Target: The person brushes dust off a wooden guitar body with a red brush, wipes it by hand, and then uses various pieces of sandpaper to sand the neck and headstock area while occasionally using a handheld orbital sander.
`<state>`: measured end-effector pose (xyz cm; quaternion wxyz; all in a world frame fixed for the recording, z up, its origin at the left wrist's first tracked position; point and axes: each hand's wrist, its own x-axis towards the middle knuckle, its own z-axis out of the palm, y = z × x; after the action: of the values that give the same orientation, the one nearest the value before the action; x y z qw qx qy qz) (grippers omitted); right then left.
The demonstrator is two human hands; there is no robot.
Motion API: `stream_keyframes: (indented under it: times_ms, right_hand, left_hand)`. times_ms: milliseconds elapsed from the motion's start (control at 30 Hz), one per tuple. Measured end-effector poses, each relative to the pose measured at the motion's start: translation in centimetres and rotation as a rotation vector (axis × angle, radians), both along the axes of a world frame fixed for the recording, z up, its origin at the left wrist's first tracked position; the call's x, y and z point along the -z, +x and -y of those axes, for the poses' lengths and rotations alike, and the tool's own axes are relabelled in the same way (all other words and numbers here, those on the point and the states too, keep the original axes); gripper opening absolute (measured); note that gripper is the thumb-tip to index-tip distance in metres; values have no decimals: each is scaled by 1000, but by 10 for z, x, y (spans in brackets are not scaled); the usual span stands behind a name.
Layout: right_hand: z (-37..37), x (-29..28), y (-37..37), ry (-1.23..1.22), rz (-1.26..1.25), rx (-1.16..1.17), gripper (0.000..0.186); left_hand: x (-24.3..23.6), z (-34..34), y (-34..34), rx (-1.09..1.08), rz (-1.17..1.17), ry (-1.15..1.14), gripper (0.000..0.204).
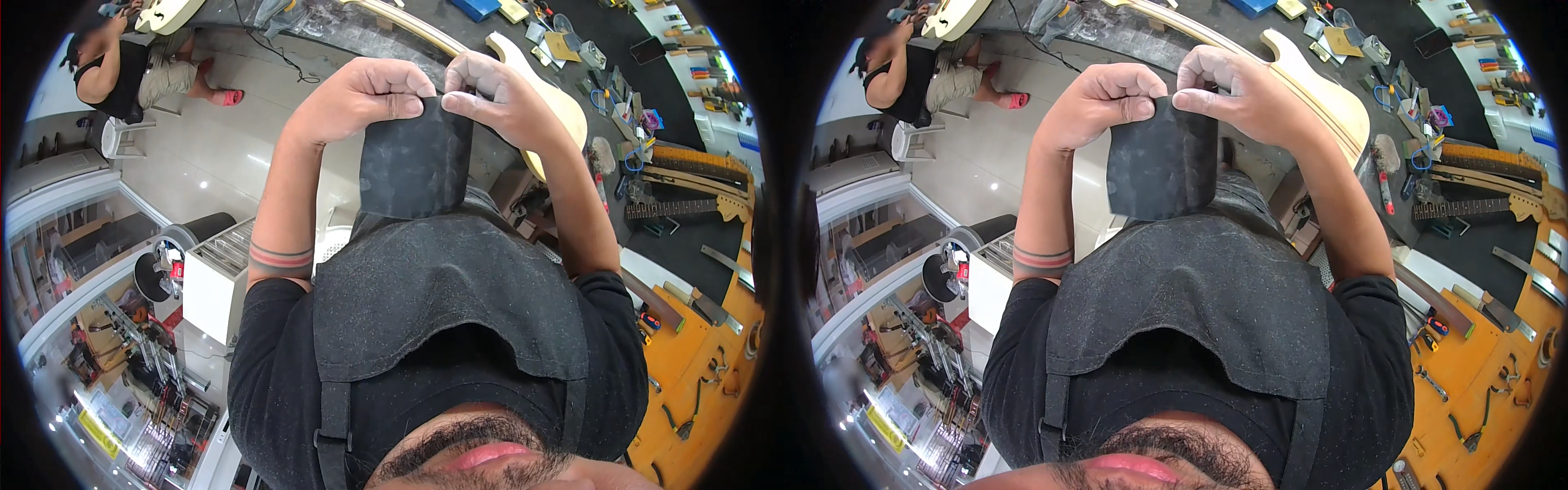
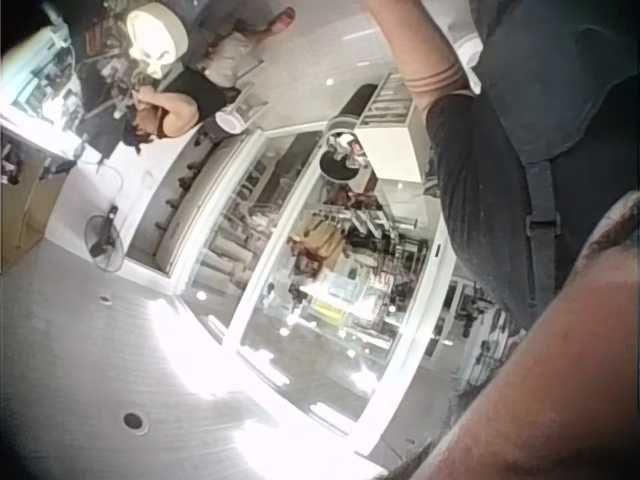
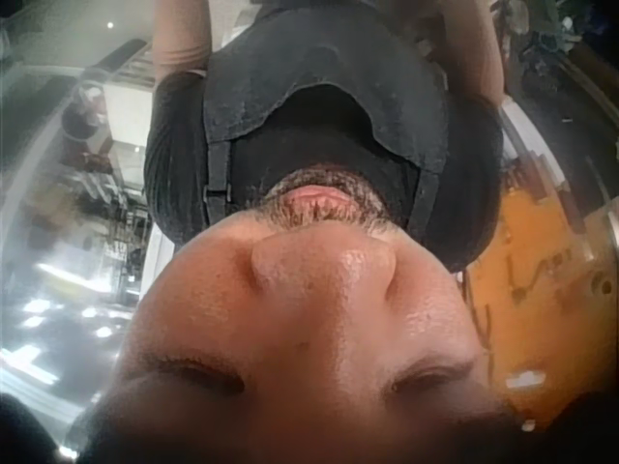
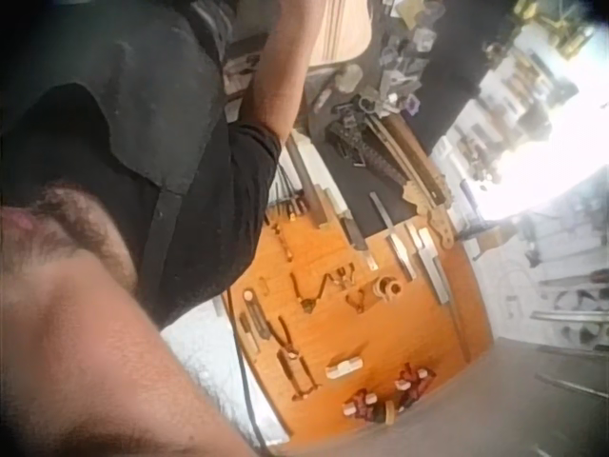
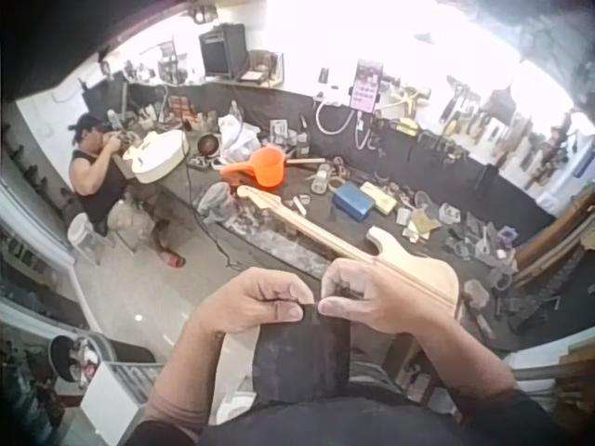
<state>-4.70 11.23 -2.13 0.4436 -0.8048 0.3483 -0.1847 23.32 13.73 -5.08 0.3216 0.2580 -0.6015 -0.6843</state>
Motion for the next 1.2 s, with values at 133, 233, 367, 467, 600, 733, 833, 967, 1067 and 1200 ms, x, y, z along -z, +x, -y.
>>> stream_keyframes:
  times_ms: [133, 233, 367, 467, 600, 733, 833, 967, 1067, 1200]
  right_hand:
    - [2, 6, -6, 24, 172, 24, 31]
    - [9, 9, -10, 24, 144, -41, 30]
    - [15, 11, -16, 43, 190, 5, 30]
    - [25, 13, -29, 29, 180, 42, 29]
    - [40, 10, -44, 52, 189, 75, 31]
    - [61, 17, -71, -58, 172, 91, 32]
    - [79, 25, -94, 5, 165, 67, 33]
    - [106, 36, -129, -57, 163, 41, 32]
    - [123, 43, -154, -47, 194, 16, 27]
    - [143, 49, -189, -3, 228, 29, 25]
  left_hand:
    - [12, 7, -3, -54, -60, 33, 14]
    - [13, 16, -18, -49, -29, -10, 13]
    - [7, 25, -33, -72, 44, -86, 15]
    - [5, 33, -46, -109, 71, -149, 17]
    - [10, 44, -66, -174, 74, -111, 17]
    - [13, 62, -92, -278, 19, -19, 12]
    - [18, 87, -111, -220, 38, 17, 13]
    - [8, 117, -148, -166, 143, -6, 14]
    - [2, 136, -177, -174, 215, 20, 15]
    - [10, 156, -218, -225, 211, 22, 14]
